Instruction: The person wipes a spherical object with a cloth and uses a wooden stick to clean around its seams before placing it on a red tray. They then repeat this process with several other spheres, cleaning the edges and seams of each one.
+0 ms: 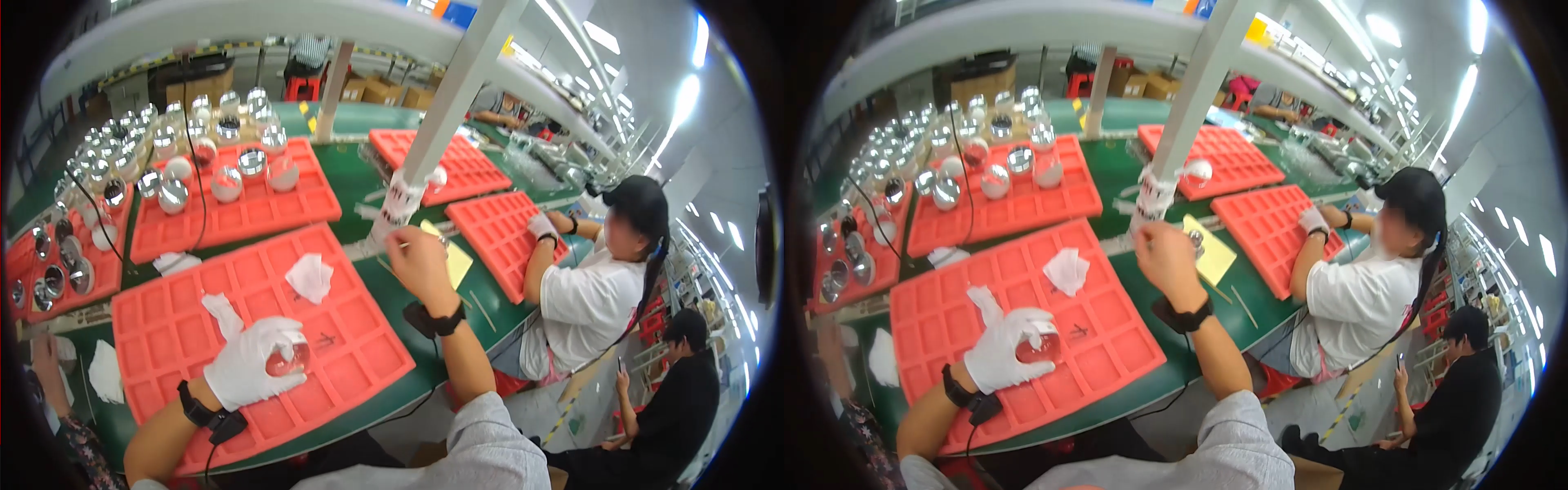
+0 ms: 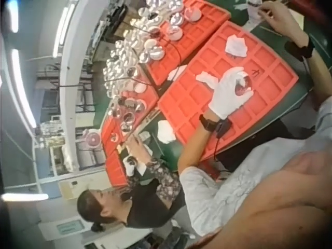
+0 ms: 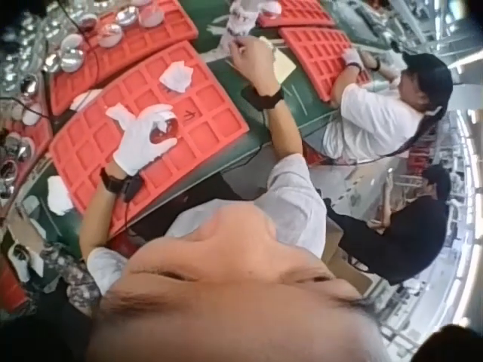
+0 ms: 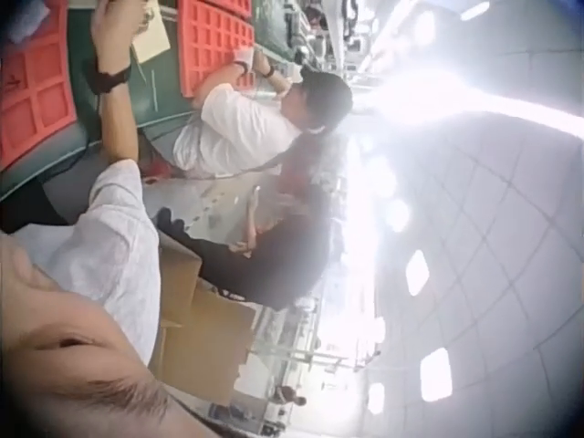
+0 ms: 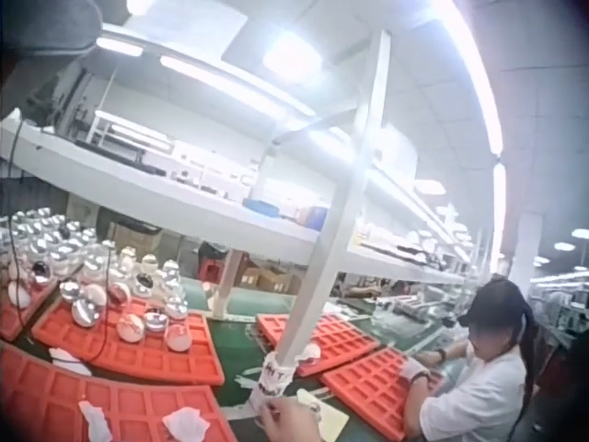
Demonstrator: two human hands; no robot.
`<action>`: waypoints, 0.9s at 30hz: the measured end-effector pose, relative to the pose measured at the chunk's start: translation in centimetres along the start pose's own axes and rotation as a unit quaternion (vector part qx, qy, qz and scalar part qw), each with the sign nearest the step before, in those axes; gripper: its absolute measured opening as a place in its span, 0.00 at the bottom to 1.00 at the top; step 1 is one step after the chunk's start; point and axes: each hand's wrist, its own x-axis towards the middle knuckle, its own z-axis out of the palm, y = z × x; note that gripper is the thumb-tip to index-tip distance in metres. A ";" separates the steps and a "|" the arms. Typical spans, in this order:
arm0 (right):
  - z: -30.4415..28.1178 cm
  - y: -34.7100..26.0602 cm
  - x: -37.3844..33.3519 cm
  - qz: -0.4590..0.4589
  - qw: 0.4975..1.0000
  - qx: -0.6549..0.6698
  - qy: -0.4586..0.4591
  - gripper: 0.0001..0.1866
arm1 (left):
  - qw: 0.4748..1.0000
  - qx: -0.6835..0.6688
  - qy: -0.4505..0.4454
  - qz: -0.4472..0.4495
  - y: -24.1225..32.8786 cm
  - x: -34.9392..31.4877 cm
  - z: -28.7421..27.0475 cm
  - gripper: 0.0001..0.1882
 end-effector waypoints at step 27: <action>-20.7 -1.4 30.0 -0.219 0.967 0.114 0.058 0.14 | 0.992 -0.111 -0.044 -0.028 -1.5 -0.7 0.0 0.27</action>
